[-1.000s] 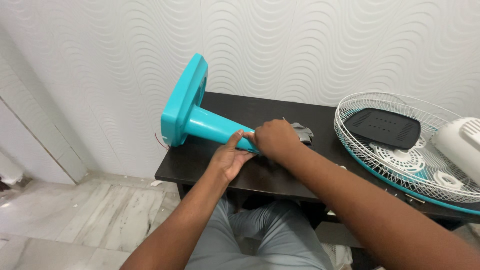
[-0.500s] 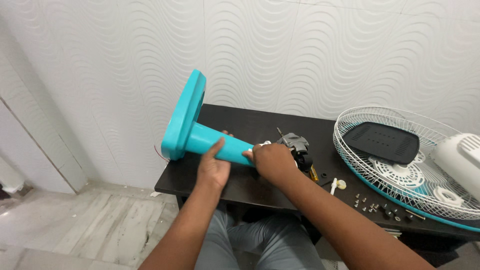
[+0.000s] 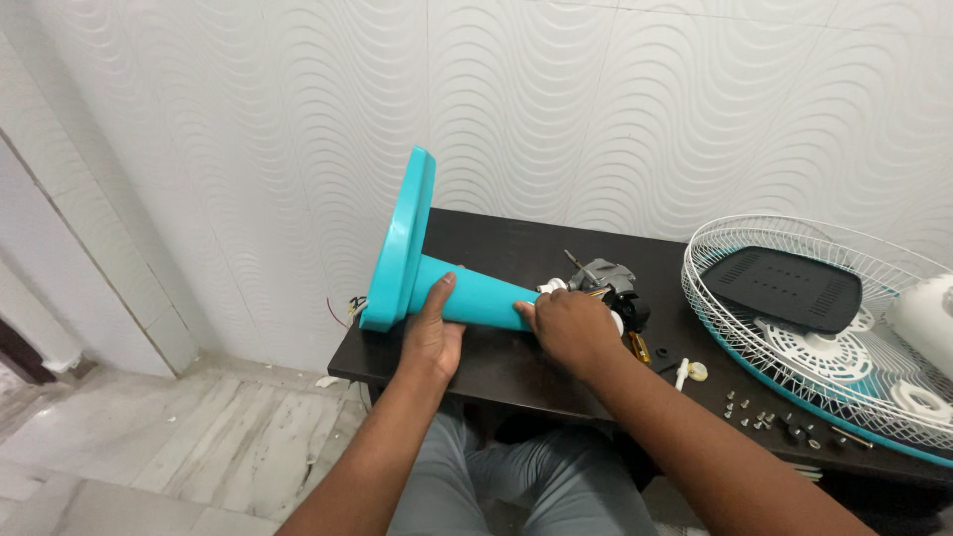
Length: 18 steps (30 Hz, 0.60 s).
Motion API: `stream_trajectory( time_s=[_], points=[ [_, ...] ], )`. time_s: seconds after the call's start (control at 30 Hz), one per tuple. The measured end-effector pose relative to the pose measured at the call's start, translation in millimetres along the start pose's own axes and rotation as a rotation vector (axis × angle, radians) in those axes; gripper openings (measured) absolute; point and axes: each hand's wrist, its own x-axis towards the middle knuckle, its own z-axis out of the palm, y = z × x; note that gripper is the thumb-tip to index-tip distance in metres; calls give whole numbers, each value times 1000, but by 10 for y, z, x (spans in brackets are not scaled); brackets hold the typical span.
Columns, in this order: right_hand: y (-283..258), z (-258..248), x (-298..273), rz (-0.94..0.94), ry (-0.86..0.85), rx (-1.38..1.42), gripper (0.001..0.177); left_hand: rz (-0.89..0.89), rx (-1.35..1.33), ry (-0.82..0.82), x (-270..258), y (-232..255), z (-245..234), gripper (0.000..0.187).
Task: The person disassembles a teal pedestal fan by removing screws and separating the motor housing from the stand. They then reassemble the unit by aligning the motor and stand, inserting screws, and tightening them with a screwdriver.
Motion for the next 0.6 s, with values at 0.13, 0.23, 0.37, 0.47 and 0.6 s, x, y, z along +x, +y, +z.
stream_trajectory(
  time_s=[0.13,0.23,0.37,0.47,0.6],
  points=[
    [-46,-52,20,89,-124,-55,55,-5,-11,-14,5,0,25,83],
    [-154,-34,31,217,-200,-53,63,-2,-63,-40,0,-17,10,85],
    [-307,41,93,552,-145,109,67,12,-95,-46,-1,-33,21,90],
    [-336,113,166,681,-107,201,67,43,-114,-59,-1,-32,29,92],
    [-283,124,163,607,-130,205,69,38,-75,-29,-43,-9,18,90]
  ],
)
